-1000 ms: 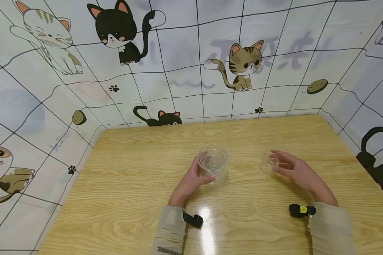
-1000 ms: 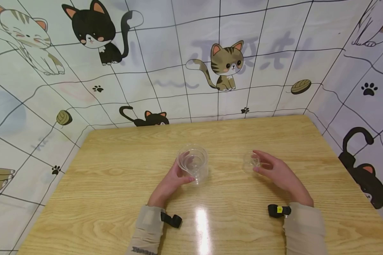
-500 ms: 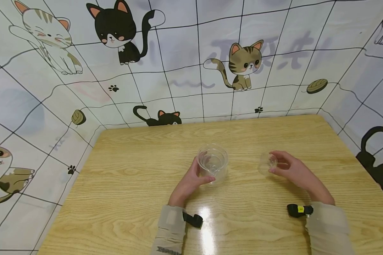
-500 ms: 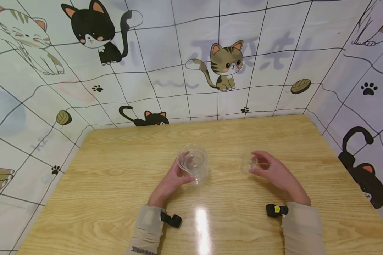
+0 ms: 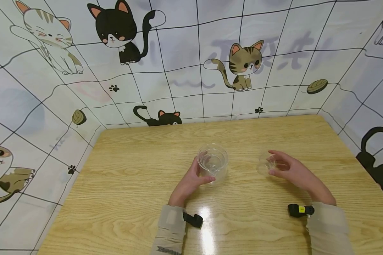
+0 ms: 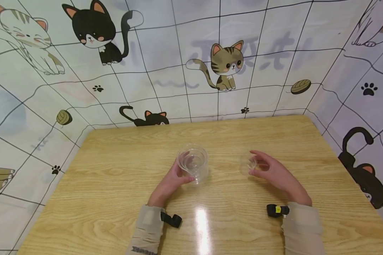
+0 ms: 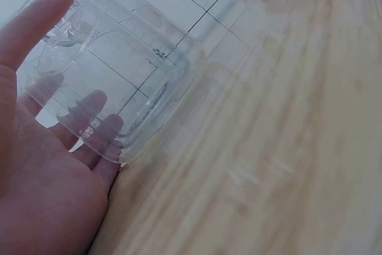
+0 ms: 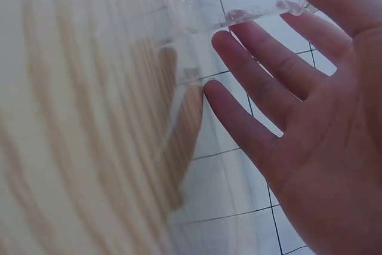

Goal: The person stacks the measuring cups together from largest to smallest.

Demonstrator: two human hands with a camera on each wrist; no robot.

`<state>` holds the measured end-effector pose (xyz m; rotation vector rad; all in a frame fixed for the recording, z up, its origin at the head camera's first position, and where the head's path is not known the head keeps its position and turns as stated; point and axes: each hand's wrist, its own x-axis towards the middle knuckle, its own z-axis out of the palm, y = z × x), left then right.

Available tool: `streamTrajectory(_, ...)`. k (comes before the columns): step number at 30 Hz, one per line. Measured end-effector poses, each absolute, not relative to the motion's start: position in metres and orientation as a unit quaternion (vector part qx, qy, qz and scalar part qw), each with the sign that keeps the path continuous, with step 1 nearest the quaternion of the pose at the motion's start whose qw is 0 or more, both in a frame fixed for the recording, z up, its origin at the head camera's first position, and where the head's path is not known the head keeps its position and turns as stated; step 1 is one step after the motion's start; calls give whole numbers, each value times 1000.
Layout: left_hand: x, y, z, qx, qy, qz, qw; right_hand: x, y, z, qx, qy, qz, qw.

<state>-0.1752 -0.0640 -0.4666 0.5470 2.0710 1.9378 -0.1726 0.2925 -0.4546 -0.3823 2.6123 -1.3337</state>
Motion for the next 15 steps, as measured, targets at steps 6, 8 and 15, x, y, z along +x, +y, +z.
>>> streamTrajectory(6, -171, -64, -454, 194, 709, 665, 133, -171, 297, -457, -143, 882, -439, 93)
streamTrajectory(8, -171, -63, -455, 196, 709, 665, 131, -171, 298, -457, -144, 882, -440, 92)
streamTrajectory(15, -171, -63, -455, 183, 707, 670, 133, -172, 296, -457, -139, 883, -438, 90)
